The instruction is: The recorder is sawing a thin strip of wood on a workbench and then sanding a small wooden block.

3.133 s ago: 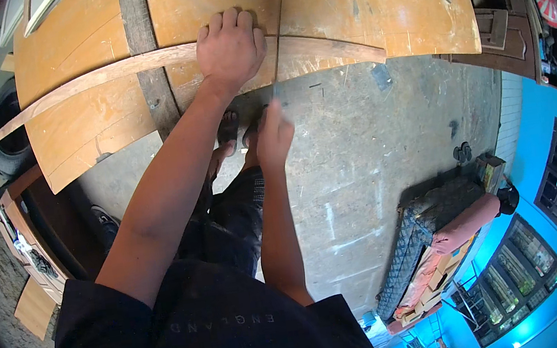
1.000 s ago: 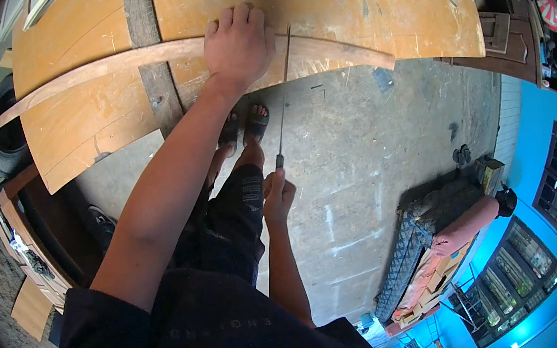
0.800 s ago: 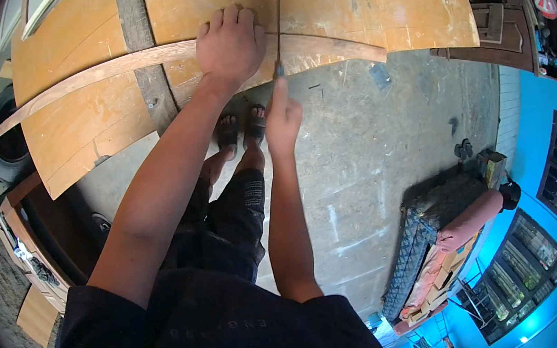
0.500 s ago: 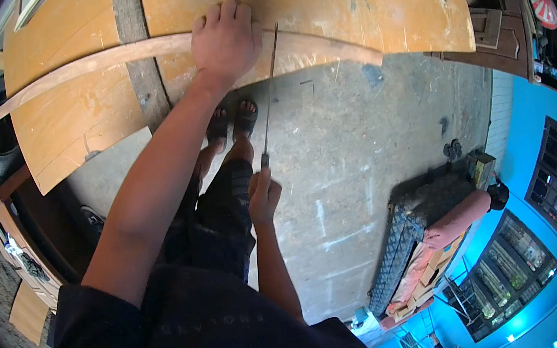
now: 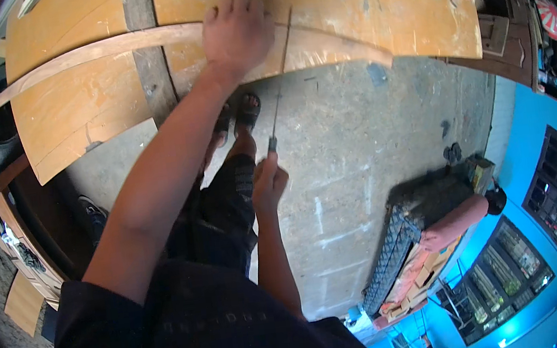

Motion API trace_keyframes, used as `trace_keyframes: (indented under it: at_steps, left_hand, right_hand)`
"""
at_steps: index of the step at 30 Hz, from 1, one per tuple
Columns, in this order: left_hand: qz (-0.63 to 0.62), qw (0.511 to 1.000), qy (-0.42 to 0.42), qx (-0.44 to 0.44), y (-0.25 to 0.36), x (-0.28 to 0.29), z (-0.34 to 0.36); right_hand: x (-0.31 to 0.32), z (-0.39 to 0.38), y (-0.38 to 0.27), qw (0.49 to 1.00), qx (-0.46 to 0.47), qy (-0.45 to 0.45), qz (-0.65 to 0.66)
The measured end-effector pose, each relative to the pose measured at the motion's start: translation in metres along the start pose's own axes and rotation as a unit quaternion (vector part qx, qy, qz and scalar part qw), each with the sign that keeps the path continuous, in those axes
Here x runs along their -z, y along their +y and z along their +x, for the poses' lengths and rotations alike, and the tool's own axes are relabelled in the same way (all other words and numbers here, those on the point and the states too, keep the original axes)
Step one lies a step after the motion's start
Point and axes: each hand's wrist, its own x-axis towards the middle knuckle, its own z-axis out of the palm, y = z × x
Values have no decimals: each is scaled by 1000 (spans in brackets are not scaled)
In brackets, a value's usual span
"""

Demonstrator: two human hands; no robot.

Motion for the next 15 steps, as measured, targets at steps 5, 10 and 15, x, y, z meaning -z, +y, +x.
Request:
trace_keyframes:
  at_steps: [5,10,15]
  left_hand:
    - [-19,1000,10,10,3,-6,2]
    - [-15,1000,-11,17,2,1,1]
    - [-5,1000,19,1,3,0,2]
  right_hand:
    - [-27,67,-22,999,44,18,-17]
    - [-38,106,-48,997,68,-27,-32]
    - [15,10,16,1000,-8,-16,15]
